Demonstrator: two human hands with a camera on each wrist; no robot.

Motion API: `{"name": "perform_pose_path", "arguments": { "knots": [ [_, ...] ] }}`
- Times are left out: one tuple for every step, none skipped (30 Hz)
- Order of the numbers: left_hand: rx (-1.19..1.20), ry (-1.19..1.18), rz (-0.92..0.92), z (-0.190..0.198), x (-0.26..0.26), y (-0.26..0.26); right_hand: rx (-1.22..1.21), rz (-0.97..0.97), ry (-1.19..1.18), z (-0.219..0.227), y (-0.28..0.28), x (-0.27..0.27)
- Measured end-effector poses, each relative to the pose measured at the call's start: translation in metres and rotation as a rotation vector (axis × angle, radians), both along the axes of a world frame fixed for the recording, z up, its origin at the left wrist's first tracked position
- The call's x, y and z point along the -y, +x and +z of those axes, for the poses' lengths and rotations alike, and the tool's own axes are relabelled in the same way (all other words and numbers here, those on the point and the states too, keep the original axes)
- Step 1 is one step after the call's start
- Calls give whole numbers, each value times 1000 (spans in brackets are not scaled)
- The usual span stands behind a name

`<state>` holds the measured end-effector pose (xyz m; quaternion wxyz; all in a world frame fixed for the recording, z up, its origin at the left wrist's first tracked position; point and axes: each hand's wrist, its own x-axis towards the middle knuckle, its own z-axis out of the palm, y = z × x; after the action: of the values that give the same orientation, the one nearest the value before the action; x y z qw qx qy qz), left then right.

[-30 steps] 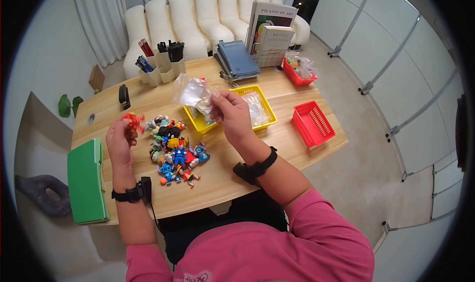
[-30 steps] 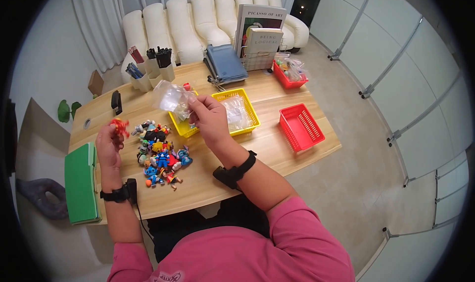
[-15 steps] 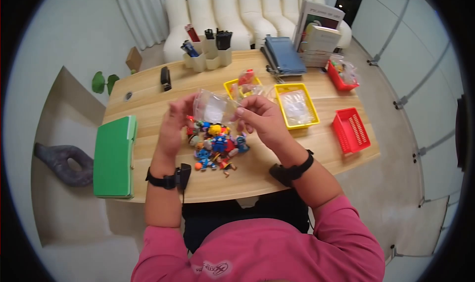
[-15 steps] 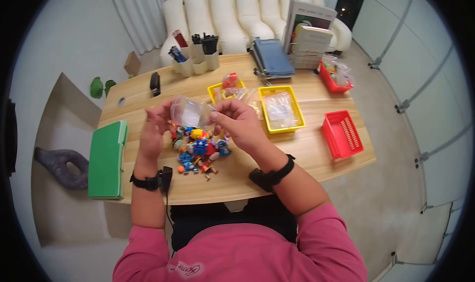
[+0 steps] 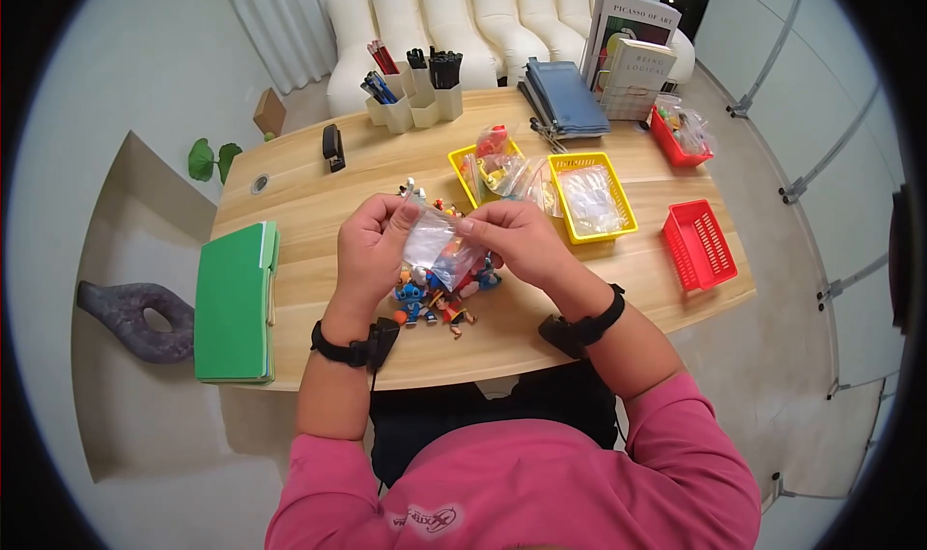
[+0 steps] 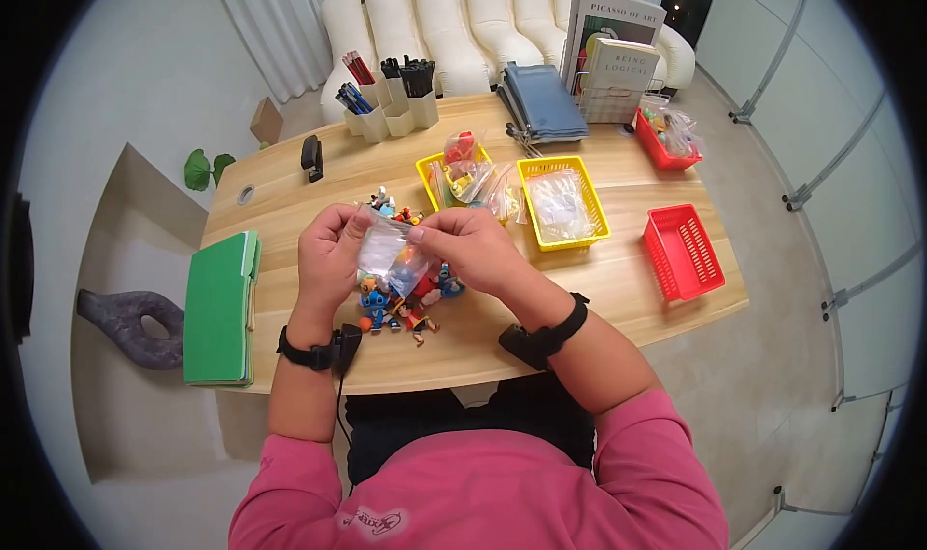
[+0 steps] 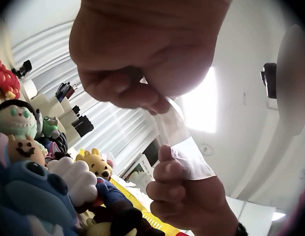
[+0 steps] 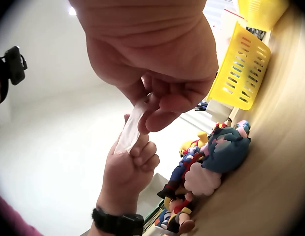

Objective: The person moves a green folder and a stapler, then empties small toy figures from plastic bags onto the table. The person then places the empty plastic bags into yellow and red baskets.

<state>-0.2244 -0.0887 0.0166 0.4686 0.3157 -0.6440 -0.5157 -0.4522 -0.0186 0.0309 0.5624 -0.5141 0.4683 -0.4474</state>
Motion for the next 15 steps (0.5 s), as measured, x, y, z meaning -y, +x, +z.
{"name": "perform_pose_path", "arguments": {
  "knots": [
    [15,-45,48,-1,0,1,20,-15,29,0,-1,0],
    [16,-44,49,-1,1,2,40,-31,59,0,-1,0],
    [17,-43,62,-2,2,3,41,-29,60,-1,1,0],
    [18,-42,74,-1,3,4,96,-23,30,-1,3,0],
    [20,-41,73,-1,4,5,152,-17,1,-3,6,0],
    [12,-8,8,0,5,6,154,-19,2,-4,10,-1],
    [4,25,-58,0,6,6,272,-14,-7,-6,14,-1],
    [5,26,-59,0,5,6,389,-10,-17,-7,17,-1],
    [-11,42,-123,-1,4,5,389,-10,-17,-11,14,0],
    [-28,58,-186,0,2,4,278,59,-20,-14,9,1],
    [-28,57,-186,2,0,4,166,128,-24,-15,6,2],
    [-70,112,-211,5,-2,5,167,127,-24,-16,5,2],
    [-112,168,-236,9,-4,5,171,65,-52,-12,5,1],
    [-111,168,-239,11,-5,3,174,2,-80,-10,4,1],
    [-119,162,-271,13,-6,1,174,-4,-80,-14,3,3]
  ]
}}
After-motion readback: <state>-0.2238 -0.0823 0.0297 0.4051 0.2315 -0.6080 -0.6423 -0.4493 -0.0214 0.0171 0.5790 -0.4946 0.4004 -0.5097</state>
